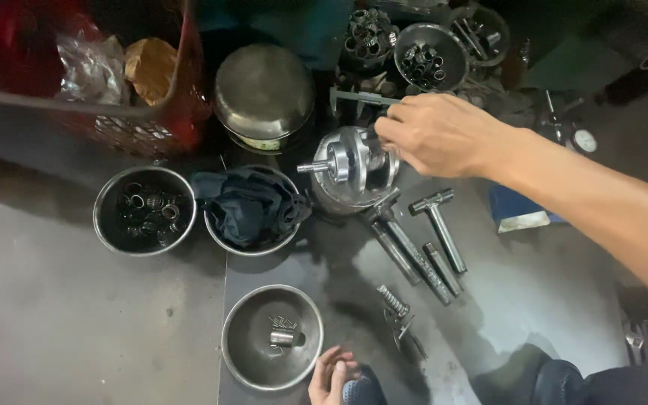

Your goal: The person unpacks new bearings from small boxes on the workshop floor, then uses a socket and hammer to press bearings into a motorcycle crankcase. They fit the crankshaft into the case, position the crankcase cover over it, and wipe parts with a cloth.

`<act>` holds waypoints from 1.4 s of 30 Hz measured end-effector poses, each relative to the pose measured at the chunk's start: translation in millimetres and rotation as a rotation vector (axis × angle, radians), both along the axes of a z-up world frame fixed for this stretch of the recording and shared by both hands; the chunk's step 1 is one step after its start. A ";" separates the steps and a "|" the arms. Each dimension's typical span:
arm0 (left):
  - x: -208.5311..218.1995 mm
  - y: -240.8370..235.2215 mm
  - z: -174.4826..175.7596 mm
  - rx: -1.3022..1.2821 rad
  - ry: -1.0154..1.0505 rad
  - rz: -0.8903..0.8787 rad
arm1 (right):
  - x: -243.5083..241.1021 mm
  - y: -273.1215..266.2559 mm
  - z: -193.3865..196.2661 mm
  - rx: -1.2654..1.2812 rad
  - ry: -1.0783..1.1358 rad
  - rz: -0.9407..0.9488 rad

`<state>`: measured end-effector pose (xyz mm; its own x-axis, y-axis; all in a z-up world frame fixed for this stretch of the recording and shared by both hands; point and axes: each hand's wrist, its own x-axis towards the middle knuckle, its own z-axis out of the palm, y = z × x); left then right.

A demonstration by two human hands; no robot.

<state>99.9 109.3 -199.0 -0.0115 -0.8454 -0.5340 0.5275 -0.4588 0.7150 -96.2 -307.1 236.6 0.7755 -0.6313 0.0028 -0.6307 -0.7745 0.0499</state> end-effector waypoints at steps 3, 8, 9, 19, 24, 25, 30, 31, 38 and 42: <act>1.1 -17.7 20.6 -0.070 -0.187 -0.004 | -1.5 -9.2 -3.7 0.030 -0.018 -0.022; -7.5 -236.5 240.8 -0.601 -0.669 0.043 | -4.1 -23.9 -0.4 0.099 -0.057 -0.052; -8.0 -276.9 291.6 -0.787 -0.869 0.042 | -8.0 -26.5 -2.0 0.127 -0.081 -0.060; -97.9 -395.7 323.8 -0.875 -1.218 0.053 | -61.1 -49.5 -35.8 0.307 -0.540 -0.043; -107.7 -401.5 315.9 -0.850 -1.443 0.132 | -181.2 -30.1 -29.8 0.245 -0.688 -0.021; -104.6 -405.1 309.9 -0.857 -1.448 0.143 | -227.9 -26.8 -40.8 0.235 -0.690 -0.012; -101.7 -410.7 307.1 -0.707 -1.618 0.056 | -432.1 -31.5 -90.8 0.082 -0.465 -0.645; -106.6 -410.1 307.5 -0.692 -1.628 0.072 | -460.0 -38.9 -108.9 0.086 -0.466 -0.623; -156.1 -399.0 339.2 -0.553 -1.827 0.156 | -565.5 -139.6 -262.0 0.307 -0.491 -0.859; -204.3 -407.2 379.0 -0.524 -1.667 0.153 | -571.2 -195.6 -330.4 0.557 -0.520 -0.918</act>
<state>-104.4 -297.8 180.0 0.3051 -0.8580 0.4133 -0.8452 -0.0440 0.5326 -667.4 -502.7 -93.9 0.0207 -0.9635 -0.2668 -0.8054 0.1420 -0.5754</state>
